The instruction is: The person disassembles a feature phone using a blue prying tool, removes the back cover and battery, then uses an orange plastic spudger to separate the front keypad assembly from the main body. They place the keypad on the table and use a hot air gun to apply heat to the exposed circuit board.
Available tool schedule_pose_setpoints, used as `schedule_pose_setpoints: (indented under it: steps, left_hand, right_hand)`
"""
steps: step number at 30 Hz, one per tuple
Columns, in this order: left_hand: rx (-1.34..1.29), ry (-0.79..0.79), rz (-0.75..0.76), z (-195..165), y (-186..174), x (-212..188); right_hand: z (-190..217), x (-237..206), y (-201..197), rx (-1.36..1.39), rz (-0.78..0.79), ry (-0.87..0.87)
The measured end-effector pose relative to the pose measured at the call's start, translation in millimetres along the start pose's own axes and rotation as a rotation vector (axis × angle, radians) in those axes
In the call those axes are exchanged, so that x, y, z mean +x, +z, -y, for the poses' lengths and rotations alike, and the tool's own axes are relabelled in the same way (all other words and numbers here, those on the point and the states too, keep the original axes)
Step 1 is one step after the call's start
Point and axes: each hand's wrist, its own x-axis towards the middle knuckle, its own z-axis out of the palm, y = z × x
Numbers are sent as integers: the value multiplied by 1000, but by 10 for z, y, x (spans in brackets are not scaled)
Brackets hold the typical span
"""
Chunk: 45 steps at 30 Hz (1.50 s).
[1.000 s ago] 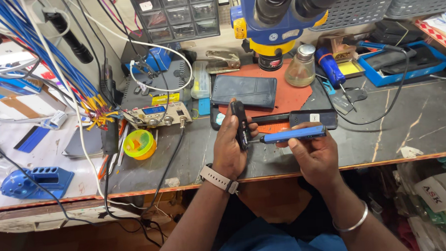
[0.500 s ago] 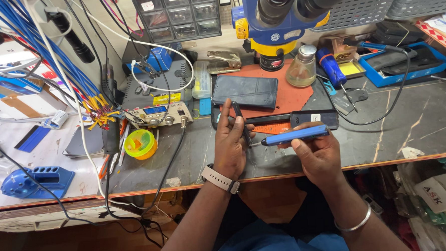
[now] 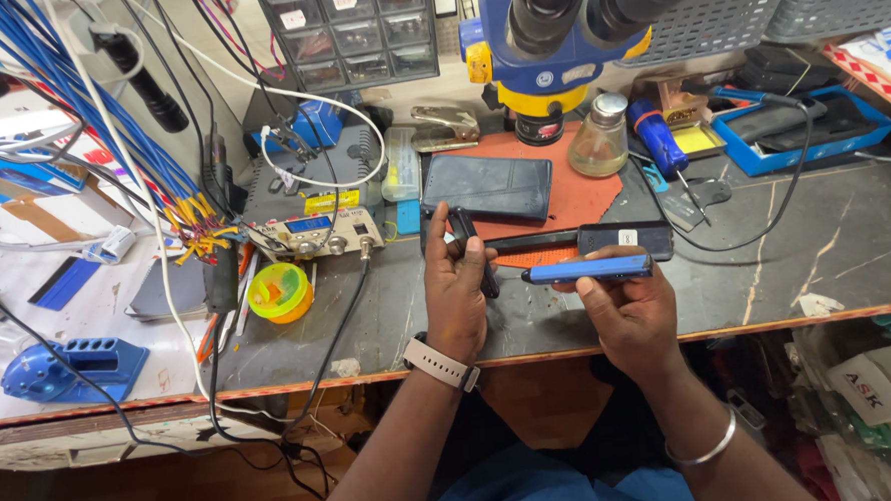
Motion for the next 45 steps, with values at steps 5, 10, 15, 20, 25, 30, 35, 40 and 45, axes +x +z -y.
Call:
schedule_pose_setpoints:
  steps: [5, 10, 15, 20, 25, 30, 35, 40, 45]
  left_hand:
    - [-70, -3, 46, 113, -23, 13]
    - [-159, -147, 152, 90, -64, 12]
    - [-101, -258, 159, -73, -62, 19]
    - [-83, -233, 175, -126, -52, -9]
    - [10, -231, 171, -143, -24, -10]
    - [97, -188, 221, -228, 15, -18]
    - [155, -190, 250, -224, -1, -22]
    - [114, -194, 277, -167, -13, -28]
    - [207, -181, 283, -217, 2, -50]
  right_hand:
    - [-71, -22, -43, 37, -24, 4]
    - [-91, 21, -35, 264, 8, -64]
    - [-6, 66, 24, 323, 59, -74]
    - [-5, 52, 27, 291, 41, -19]
    - [-46, 58, 10, 290, 38, -36]
    - [-23, 83, 29, 300, 24, -40]
    - [-49, 69, 13, 262, -25, -33]
    - [-110, 32, -29, 288, -25, -33]
    - [-81, 60, -22, 306, -44, -3]
